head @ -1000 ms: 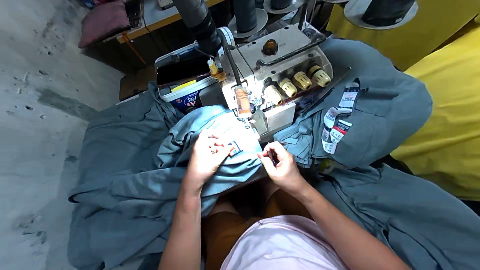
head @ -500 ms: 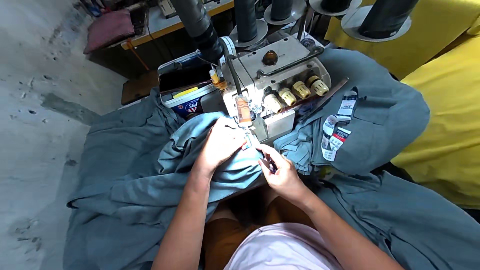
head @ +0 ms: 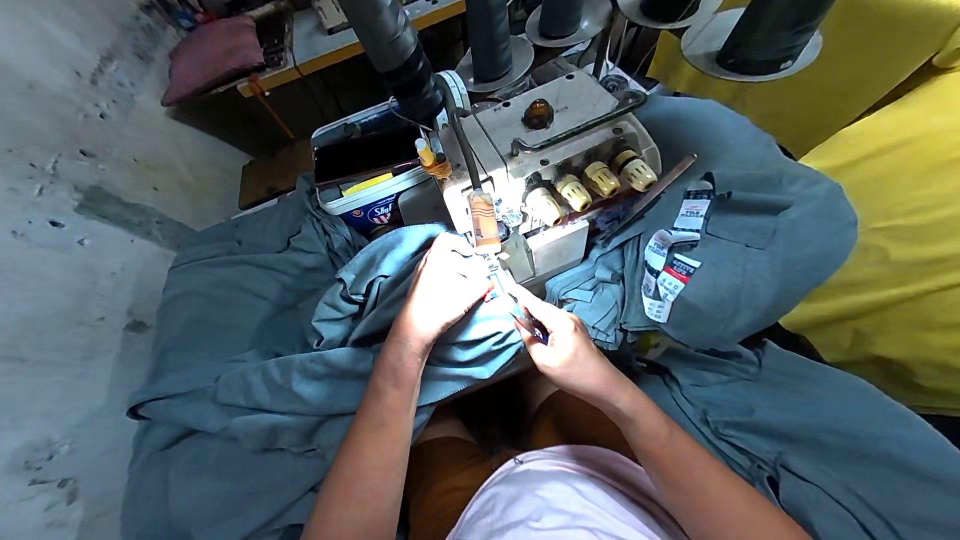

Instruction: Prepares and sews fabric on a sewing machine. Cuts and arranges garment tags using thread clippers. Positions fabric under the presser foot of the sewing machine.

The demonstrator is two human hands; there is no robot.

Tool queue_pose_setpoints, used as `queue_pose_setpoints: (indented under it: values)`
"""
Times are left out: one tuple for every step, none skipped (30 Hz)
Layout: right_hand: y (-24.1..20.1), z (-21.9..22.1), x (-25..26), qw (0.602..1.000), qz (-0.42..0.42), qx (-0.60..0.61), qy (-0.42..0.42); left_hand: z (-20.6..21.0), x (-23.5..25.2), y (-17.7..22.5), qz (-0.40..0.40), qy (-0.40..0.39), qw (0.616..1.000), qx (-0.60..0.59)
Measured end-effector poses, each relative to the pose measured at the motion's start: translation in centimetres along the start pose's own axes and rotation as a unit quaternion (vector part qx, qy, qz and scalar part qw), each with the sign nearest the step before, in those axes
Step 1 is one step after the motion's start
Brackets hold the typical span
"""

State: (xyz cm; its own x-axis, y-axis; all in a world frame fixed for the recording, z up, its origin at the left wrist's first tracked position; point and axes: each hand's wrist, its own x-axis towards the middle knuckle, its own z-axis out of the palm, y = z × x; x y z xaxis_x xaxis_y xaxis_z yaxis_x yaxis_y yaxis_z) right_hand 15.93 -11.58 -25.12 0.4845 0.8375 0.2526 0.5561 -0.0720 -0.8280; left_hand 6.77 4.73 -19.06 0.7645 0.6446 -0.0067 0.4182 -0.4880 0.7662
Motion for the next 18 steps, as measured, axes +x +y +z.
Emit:
queue_pose_setpoints:
  values:
    - [-0.1, -0.1, 0.0, 1.000, 0.005, 0.002, -0.004, 0.1, -0.1, 0.0, 0.012, 0.001, 1.000, 0.018]
    - [-0.2, -0.2, 0.1, 1.000, 0.010, 0.002, -0.008, 0.4, -0.4, 0.1, 0.038, 0.014, 0.998, 0.051]
    - [-0.2, -0.3, 0.2, 1.000, 0.016, 0.005, -0.012, 0.7, -0.9, 0.1, 0.075, 0.034, 0.992, 0.096]
    - [-0.2, -0.3, 0.2, 1.000, 0.021, 0.007, -0.015, 1.3, -1.5, 0.0, 0.124, 0.061, 0.979, 0.147]
    - [-0.2, -0.4, 0.3, 1.000, 0.023, 0.009, -0.017, 1.8, -2.2, -0.2, 0.177, 0.088, 0.960, 0.199]
    - [-0.2, -0.4, 0.4, 1.000, 0.023, 0.009, -0.018, 2.4, -2.7, -0.7, 0.243, 0.126, 0.932, 0.239]
    - [-0.1, -0.5, 0.4, 1.000, 0.023, 0.008, -0.017, 2.8, -3.1, -1.1, 0.287, 0.148, 0.909, 0.264]
    - [-0.1, -0.5, 0.4, 1.000, 0.023, 0.007, -0.016, 3.1, -3.5, -1.4, 0.312, 0.155, 0.894, 0.283]
    - [-0.2, -0.5, 0.4, 1.000, 0.025, 0.007, -0.017, 3.3, -3.7, -1.8, 0.324, 0.153, 0.885, 0.298]
    - [-0.2, -0.4, 0.4, 1.000, 0.023, 0.006, -0.013, 3.5, -3.9, -2.1, 0.329, 0.150, 0.880, 0.307]
    - [-0.2, -0.4, 0.4, 1.000, 0.021, 0.007, -0.009, 3.7, -3.9, -2.4, 0.328, 0.149, 0.878, 0.314]
    - [-0.1, -0.3, 0.4, 1.000, 0.019, 0.007, -0.005, 3.8, -3.9, -2.7, 0.328, 0.150, 0.878, 0.315]
    - [0.0, -0.2, 0.4, 1.000, 0.017, 0.006, -0.003, 3.8, -3.9, -2.8, 0.328, 0.152, 0.877, 0.316]
    - [0.1, -0.1, 0.4, 1.000, 0.014, 0.005, 0.001, 3.9, -3.9, -2.8, 0.329, 0.155, 0.876, 0.317]
    - [0.1, -0.1, 0.3, 1.000, 0.010, 0.004, 0.003, 4.0, -3.9, -2.7, 0.329, 0.158, 0.876, 0.316]
    - [0.2, 0.0, 0.3, 1.000, 0.006, 0.003, 0.008, 3.9, -3.9, -2.4, 0.325, 0.158, 0.879, 0.312]
    - [0.3, 0.0, 0.3, 1.000, 0.002, 0.005, 0.012, 3.7, -4.1, -1.6, 0.312, 0.147, 0.887, 0.306]
    - [0.4, 0.1, 0.3, 1.000, 0.003, 0.013, 0.015, 3.4, -4.4, -0.3, 0.288, 0.125, 0.903, 0.295]
